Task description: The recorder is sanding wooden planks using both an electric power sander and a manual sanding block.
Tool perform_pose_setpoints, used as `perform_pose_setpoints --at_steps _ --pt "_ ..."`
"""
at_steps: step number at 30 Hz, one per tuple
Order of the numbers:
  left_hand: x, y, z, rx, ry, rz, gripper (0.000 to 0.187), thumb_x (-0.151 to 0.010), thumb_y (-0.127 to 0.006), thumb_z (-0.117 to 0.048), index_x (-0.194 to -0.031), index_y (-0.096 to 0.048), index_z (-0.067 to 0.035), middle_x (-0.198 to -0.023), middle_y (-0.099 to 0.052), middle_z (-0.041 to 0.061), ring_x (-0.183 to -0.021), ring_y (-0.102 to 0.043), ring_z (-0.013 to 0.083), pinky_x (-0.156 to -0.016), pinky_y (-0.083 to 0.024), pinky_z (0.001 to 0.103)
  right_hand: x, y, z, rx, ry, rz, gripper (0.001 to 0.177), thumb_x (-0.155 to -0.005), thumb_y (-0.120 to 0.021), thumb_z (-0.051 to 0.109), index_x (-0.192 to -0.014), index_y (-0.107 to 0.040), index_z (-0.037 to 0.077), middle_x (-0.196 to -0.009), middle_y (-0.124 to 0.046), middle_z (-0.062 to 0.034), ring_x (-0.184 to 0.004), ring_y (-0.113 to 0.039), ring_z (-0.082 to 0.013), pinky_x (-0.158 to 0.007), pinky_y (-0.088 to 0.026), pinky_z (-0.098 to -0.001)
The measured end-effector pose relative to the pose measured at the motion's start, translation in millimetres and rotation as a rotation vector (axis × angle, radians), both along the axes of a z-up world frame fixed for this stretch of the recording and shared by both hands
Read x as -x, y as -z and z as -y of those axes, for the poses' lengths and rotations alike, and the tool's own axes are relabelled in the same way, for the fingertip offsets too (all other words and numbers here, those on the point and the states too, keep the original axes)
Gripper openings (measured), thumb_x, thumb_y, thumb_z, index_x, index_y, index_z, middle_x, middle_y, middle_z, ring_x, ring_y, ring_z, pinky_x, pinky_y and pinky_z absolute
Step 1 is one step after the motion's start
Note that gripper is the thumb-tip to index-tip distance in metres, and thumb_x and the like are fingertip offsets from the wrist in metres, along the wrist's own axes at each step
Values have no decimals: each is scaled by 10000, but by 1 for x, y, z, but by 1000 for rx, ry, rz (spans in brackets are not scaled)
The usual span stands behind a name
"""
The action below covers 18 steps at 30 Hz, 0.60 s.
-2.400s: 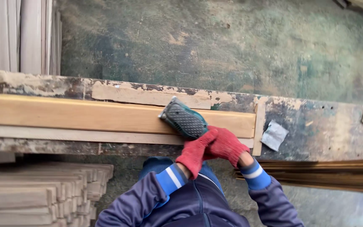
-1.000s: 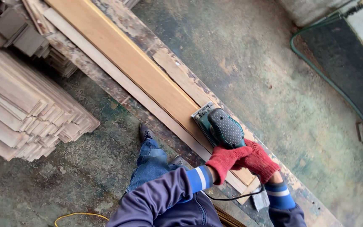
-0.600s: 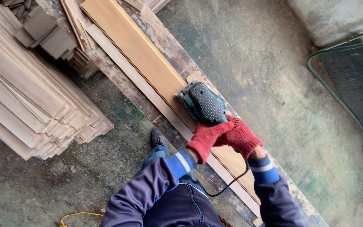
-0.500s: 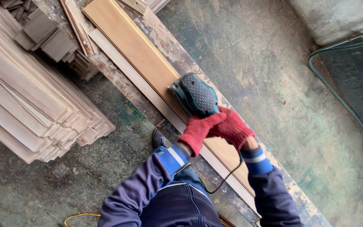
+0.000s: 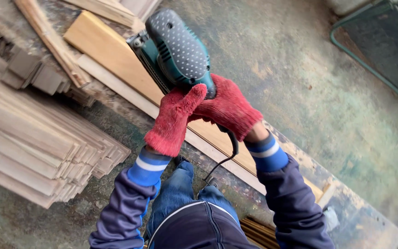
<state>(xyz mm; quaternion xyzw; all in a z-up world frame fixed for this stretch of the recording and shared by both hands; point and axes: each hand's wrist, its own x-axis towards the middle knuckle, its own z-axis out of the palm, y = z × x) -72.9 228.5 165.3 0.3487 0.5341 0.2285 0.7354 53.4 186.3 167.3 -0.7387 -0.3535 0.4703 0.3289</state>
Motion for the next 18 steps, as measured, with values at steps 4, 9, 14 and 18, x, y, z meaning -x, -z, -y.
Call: perform_pose_setpoints --at_steps 4,9,14,18 --pt "-25 -33 43 -154 484 -73 685 -796 -721 -504 -1244 -704 15 -914 -798 212 -1011 -797 356 -1044 -549 497 -27 -34 79 -8 230 -72 321 -651 -859 198 -870 -654 85 -615 -700 -137 -556 -724 -212 -563 -633 -315" --pt "-66 -14 153 -12 637 192 507 -776 -854 -316 -1210 -745 -77 -965 -787 130 -927 -755 213 -989 -584 383 -61 -36 225 -61 543 -114 312 -598 -882 122 -824 -685 34 -593 -692 -179 -538 -721 -243 -499 -611 -355" --pt "-74 23 223 66 790 254 521 -801 -845 -212 -1279 -724 -41 -1162 -790 186 -1040 -747 245 -925 -627 413 -77 1 394 -87 916 -125 306 -602 -890 68 -804 -680 -27 -580 -657 -231 -517 -687 -288 -462 -572 -398" --pt "-62 51 238 98 586 124 436 -875 -748 -152 -1290 -694 -28 -1106 -768 206 -965 -759 301 -869 -640 441 -85 52 512 -88 1234 -80 262 -722 -824 41 -923 -662 2 -746 -685 -201 -539 -667 -291 -507 -568 -420"
